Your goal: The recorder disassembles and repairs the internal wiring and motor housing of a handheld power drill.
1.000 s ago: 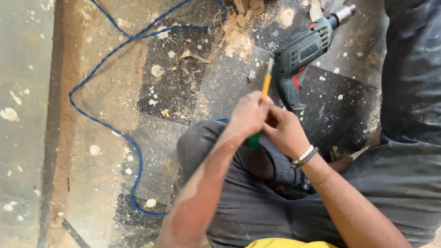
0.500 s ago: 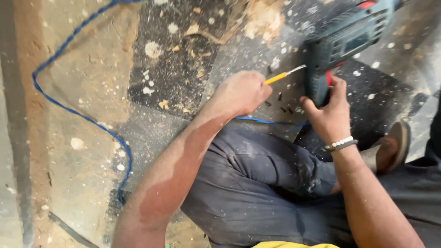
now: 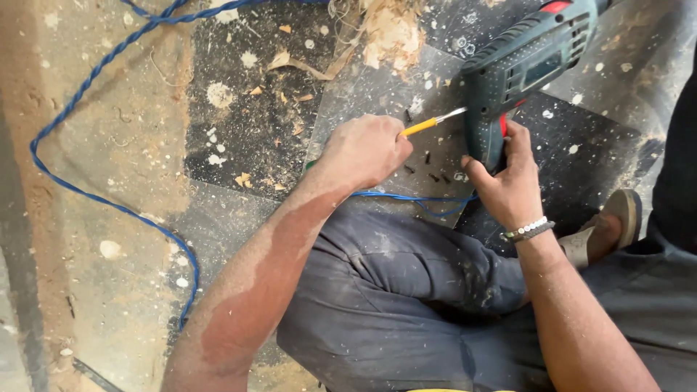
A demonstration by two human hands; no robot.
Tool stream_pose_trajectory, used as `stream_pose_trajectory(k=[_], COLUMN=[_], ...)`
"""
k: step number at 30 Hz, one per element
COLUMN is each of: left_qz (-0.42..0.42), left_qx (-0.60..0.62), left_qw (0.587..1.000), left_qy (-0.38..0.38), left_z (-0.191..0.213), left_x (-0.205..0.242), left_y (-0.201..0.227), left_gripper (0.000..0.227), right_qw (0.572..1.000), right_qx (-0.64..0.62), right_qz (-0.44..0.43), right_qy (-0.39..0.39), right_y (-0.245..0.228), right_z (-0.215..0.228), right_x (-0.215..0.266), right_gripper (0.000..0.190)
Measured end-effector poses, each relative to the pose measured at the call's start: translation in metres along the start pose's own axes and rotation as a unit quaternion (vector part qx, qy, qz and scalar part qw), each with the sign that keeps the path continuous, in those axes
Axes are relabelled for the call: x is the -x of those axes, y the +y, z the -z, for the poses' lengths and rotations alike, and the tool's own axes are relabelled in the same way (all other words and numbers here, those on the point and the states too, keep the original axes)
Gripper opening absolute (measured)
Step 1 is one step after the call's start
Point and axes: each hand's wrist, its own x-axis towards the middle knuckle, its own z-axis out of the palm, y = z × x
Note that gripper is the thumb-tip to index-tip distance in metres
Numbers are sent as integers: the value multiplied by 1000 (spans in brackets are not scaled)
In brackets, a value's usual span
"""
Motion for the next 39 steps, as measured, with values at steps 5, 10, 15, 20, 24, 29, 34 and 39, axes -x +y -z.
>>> stream_pose_trajectory(k=[5,10,15,20,24,29,34,39], left_qz=[-11,-9,-13,-20,-18,-40,-16,-39], left_qx=[-14,-43,-61,-50,71,-1,-108,-8], left_qw=[1000,999,998,998,997,998,990,996], left_qy=[23,21,25,43,-24,37,89,82], left_z=[-4,-2,1,-5,-10,-10,-3,-8], left_x=[0,0,1,-2,-11,-8,-2,-7], left_y=[0,4,11,5,-6,-2,17,8], left_gripper=[31,29,39,48,55,50,44,46], right_qw=[999,999,999,998,998,998,997,998], right_qx=[-31,-42,-34,-46,-30,10,67,43], right_qz=[3,-10,-21,4,34,49,32,35], right_qy=[-11,-20,-29,-48,-52,-32,27,21], right_y=[5,6,3,8,13,7,-10,-6], right_z=[4,6,8,12,15,15,12,20], right_x=[0,-1,-2,-2,-3,2,9,13], right_gripper=[63,62,64,71,73,74,79,75])
